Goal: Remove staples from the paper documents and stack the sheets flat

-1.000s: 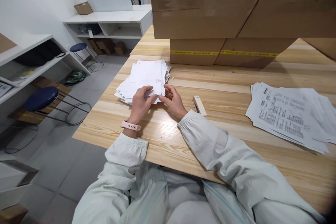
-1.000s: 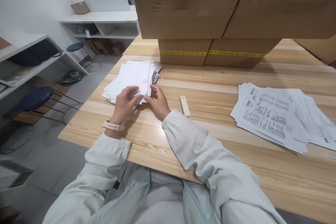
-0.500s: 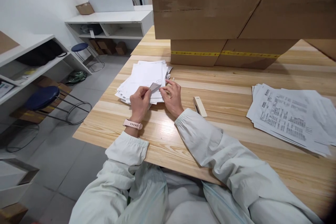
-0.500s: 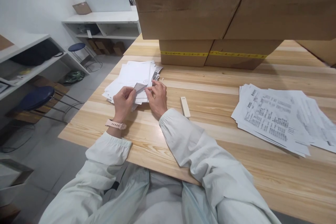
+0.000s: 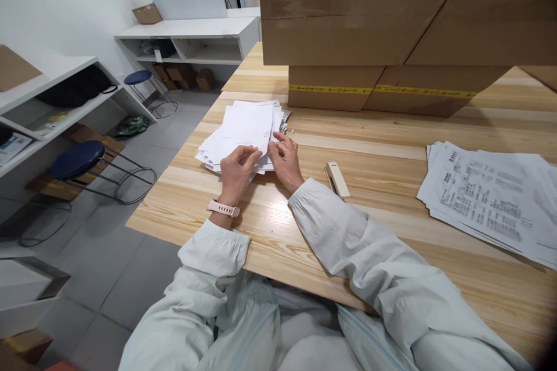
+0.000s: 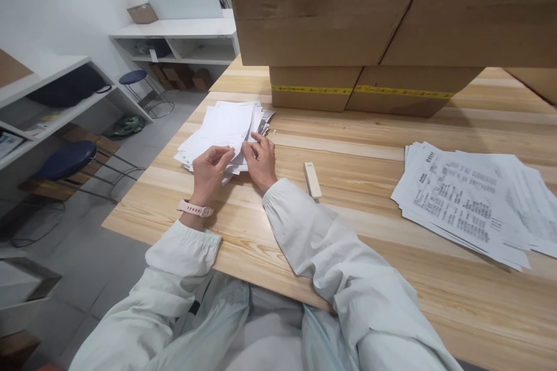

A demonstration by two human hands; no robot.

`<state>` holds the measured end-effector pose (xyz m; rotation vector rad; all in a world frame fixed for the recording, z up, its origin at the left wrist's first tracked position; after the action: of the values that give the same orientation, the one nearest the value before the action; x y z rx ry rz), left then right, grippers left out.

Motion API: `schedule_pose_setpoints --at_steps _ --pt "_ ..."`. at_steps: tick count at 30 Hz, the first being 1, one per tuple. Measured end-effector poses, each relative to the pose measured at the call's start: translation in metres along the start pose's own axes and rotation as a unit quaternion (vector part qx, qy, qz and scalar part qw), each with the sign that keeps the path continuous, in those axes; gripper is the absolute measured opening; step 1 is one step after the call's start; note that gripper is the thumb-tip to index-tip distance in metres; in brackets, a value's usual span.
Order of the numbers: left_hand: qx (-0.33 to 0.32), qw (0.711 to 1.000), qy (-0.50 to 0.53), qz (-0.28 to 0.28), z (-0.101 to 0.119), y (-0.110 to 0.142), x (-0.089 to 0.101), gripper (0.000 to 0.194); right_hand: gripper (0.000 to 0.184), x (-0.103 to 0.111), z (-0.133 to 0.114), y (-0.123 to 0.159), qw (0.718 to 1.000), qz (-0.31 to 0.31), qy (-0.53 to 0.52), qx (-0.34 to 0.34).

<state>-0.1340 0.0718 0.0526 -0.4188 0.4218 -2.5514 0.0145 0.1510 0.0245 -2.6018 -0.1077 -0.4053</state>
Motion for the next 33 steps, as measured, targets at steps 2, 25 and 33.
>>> schedule_pose_setpoints --at_steps 2,25,33 --pt "0.001 1.000 0.002 -0.005 0.0014 0.0007 -0.0006 0.021 0.045 -0.0009 0.0021 -0.0001 1.000 -0.011 -0.013 -0.022" --pt "-0.028 1.000 0.000 -0.004 0.0070 0.0009 0.0023 0.020 0.030 -0.0049 0.0025 0.0068 0.995 -0.061 -0.080 -0.008" --pt "-0.010 0.998 0.045 -0.037 0.0042 0.0021 -0.0023 0.035 0.024 -0.0021 0.0024 0.0057 0.994 -0.044 -0.104 0.003"
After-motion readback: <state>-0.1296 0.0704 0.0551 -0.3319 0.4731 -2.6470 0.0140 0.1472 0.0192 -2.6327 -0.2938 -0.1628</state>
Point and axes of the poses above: each hand's wrist, its own y-axis away from the middle knuckle, its own x-axis out of the back of the hand, z = x × y, the point moved 10 cm from there along -y, towards the middle knuckle, and after that the axes turned 7 degrees about y, right-handed, at the moved point
